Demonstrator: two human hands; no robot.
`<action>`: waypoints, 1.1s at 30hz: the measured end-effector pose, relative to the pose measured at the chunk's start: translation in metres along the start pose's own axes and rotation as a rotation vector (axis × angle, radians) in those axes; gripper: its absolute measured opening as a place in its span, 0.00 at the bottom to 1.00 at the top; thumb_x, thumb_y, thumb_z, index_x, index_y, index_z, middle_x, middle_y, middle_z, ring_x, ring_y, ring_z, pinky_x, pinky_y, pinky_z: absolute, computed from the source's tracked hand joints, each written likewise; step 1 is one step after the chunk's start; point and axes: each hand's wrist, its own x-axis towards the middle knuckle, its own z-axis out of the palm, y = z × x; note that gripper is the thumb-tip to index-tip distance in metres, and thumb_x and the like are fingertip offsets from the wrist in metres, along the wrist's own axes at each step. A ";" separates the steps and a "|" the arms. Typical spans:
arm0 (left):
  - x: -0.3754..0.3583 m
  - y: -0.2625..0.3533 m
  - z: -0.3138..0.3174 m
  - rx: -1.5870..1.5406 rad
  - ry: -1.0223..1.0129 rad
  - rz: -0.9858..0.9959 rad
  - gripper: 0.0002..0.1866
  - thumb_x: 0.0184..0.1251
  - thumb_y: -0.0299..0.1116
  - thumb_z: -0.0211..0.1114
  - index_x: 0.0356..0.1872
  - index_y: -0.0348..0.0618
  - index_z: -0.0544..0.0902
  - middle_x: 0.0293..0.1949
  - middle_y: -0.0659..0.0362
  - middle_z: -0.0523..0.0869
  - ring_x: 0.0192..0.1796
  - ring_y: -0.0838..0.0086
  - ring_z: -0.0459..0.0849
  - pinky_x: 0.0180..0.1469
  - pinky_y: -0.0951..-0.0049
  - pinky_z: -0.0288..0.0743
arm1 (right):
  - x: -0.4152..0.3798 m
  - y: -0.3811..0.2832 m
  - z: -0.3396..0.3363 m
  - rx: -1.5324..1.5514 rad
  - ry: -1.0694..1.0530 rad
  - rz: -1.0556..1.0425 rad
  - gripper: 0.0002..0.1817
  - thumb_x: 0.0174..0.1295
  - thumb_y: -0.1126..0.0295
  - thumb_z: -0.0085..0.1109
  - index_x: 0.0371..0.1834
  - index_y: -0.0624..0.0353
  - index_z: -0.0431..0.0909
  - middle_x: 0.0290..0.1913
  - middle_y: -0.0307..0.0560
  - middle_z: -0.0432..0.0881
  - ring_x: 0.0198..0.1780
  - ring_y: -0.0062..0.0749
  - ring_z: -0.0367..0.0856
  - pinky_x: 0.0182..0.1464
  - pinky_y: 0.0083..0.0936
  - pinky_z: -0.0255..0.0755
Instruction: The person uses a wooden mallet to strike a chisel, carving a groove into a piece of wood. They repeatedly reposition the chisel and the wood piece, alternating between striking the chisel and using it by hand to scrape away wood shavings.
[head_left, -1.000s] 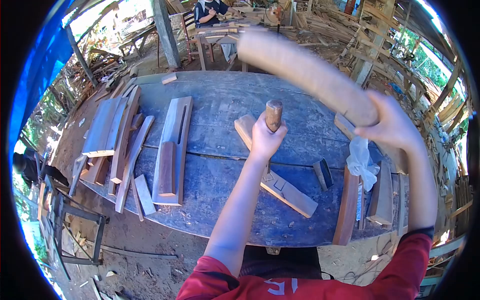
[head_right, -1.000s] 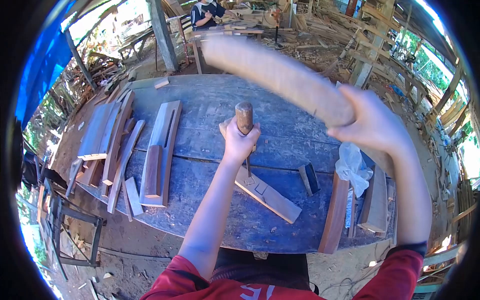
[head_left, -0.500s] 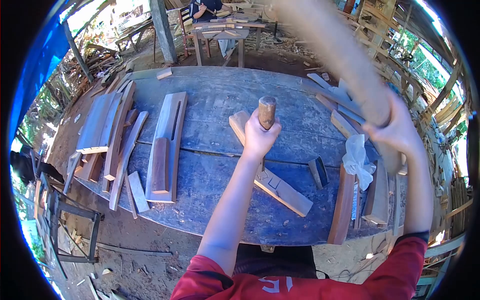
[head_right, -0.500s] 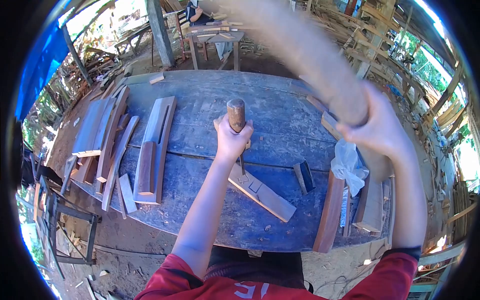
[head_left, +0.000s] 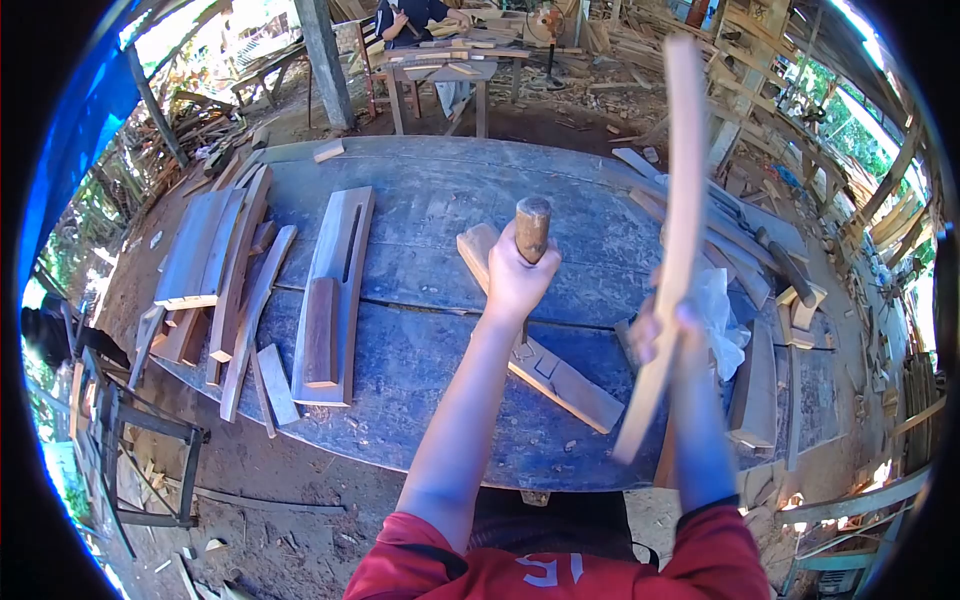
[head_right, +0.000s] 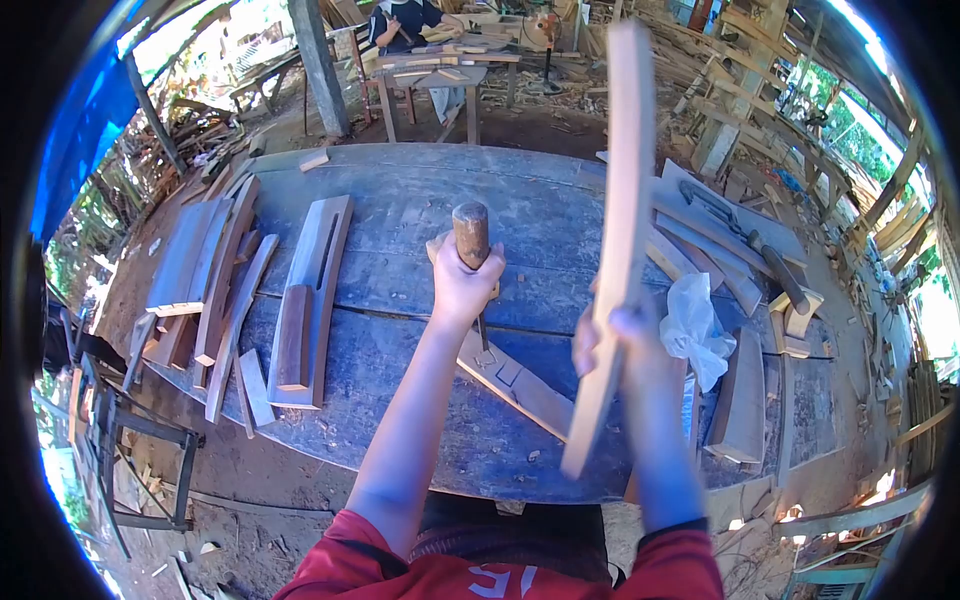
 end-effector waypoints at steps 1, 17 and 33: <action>-0.001 0.000 0.001 -0.005 0.002 0.027 0.09 0.53 0.26 0.63 0.27 0.40 0.70 0.21 0.65 0.72 0.25 0.83 0.70 0.28 0.79 0.66 | -0.007 0.026 -0.002 0.117 -0.003 0.047 0.26 0.47 0.56 0.61 0.44 0.58 0.64 0.17 0.47 0.71 0.14 0.33 0.73 0.15 0.26 0.69; 0.003 -0.011 -0.015 -0.166 0.098 -0.049 0.06 0.53 0.22 0.60 0.26 0.40 0.71 0.18 0.65 0.73 0.20 0.84 0.71 0.22 0.81 0.65 | -0.034 0.147 -0.035 0.332 0.050 0.172 0.30 0.63 0.38 0.33 0.43 0.57 0.63 0.18 0.45 0.70 0.15 0.28 0.68 0.20 0.21 0.64; -0.012 -0.001 -0.024 -0.132 0.146 0.003 0.07 0.59 0.23 0.60 0.27 0.40 0.69 0.17 0.63 0.72 0.15 0.82 0.70 0.18 0.80 0.64 | -0.031 0.146 -0.034 0.289 0.130 0.173 0.21 0.66 0.47 0.36 0.42 0.55 0.63 0.18 0.46 0.70 0.16 0.30 0.68 0.20 0.22 0.65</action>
